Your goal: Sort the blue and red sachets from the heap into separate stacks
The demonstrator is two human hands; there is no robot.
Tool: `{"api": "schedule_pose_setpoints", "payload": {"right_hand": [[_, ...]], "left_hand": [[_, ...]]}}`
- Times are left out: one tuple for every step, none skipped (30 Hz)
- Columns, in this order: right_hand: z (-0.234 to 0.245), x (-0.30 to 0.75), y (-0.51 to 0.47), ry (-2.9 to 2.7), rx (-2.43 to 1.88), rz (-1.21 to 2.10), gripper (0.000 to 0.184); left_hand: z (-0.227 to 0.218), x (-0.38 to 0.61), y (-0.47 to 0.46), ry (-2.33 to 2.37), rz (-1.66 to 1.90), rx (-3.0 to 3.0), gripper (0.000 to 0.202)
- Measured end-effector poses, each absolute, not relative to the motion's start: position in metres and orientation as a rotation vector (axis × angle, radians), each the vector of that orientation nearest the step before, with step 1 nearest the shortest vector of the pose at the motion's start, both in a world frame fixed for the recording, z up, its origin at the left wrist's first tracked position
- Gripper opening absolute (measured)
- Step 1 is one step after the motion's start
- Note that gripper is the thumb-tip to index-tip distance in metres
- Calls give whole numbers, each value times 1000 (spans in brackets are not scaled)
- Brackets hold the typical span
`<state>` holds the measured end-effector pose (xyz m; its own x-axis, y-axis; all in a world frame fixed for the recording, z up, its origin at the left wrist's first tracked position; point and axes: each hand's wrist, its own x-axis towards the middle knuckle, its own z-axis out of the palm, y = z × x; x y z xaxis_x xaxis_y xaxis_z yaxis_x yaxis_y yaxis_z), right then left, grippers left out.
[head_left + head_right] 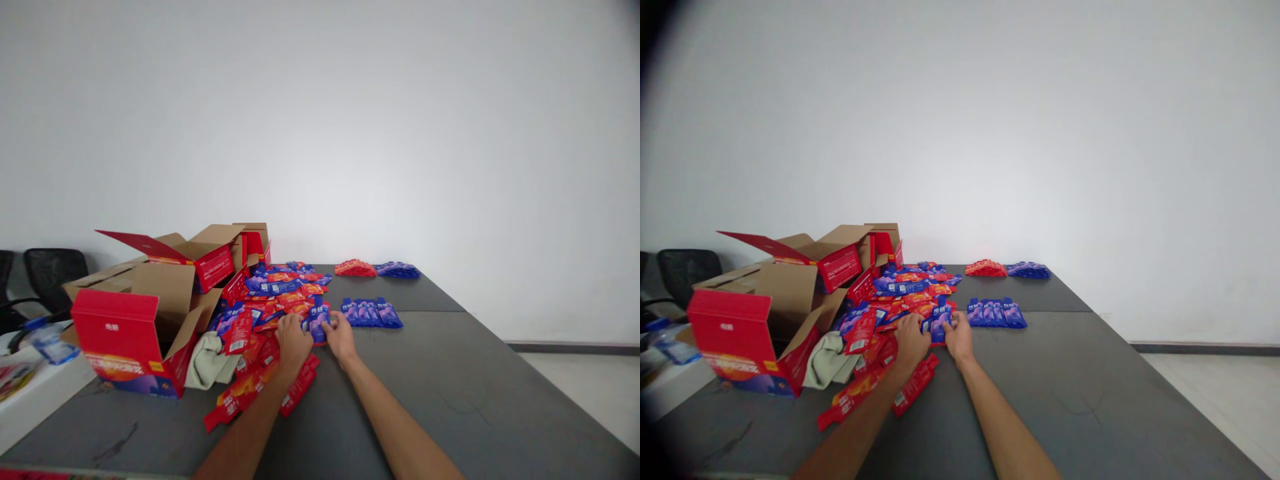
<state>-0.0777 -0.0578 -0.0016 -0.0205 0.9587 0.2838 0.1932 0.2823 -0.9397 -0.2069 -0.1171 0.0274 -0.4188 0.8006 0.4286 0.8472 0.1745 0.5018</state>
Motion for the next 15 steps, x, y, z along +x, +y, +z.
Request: {"api": "schedule_pose_setpoints", "payload": {"right_hand": [[-3,-75,-57,-1438,-1133,898,42],[-3,-71,-56,-1410,-1133,910,42],[-4,-67,-54,-1386,-1131,920,43],[-4,-63,-53,-1368,-1129,926,43],[-3,-58,-52,-1351,-1126,931,43],[-3,-52,-50,-1336,-1123,934,44],[-3,-47,-48,-1323,-1121,934,44],[-2,-40,-46,-1312,-1121,931,45],[-1,-33,-44,-1301,-1124,924,46],[-1,-26,-41,-1293,-1128,916,46],[0,-18,-39,-1288,-1130,910,46],[0,-10,-36,-1291,-1129,904,46],[0,-2,-33,-1309,-1129,899,45],[0,7,-30,-1345,-1133,888,44],[-1,15,-27,-1399,-1147,867,44]], "left_hand": [[29,-200,-119,-2306,-1071,-1692,27],[30,-194,-120,-2276,-1065,-1730,30],[31,-187,-120,-2258,-1062,-1770,31],[31,-181,-119,-2248,-1070,-1812,33],[31,-174,-117,-2236,-1095,-1859,34],[30,-168,-115,-2215,-1143,-1915,36],[29,-163,-111,-2182,-1207,-1978,39],[28,-157,-107,-2141,-1278,-2043,40],[26,-151,-102,-2096,-1347,-2105,40],[23,-145,-96,-2056,-1408,-2159,39],[21,-140,-90,-2030,-1457,-2198,38],[19,-134,-85,-2021,-1495,-2217,36],[16,-128,-79,-2030,-1525,-2219,35],[14,-122,-73,-2050,-1545,-2218,35],[13,-115,-67,-2073,-1557,-2222,36]]}}
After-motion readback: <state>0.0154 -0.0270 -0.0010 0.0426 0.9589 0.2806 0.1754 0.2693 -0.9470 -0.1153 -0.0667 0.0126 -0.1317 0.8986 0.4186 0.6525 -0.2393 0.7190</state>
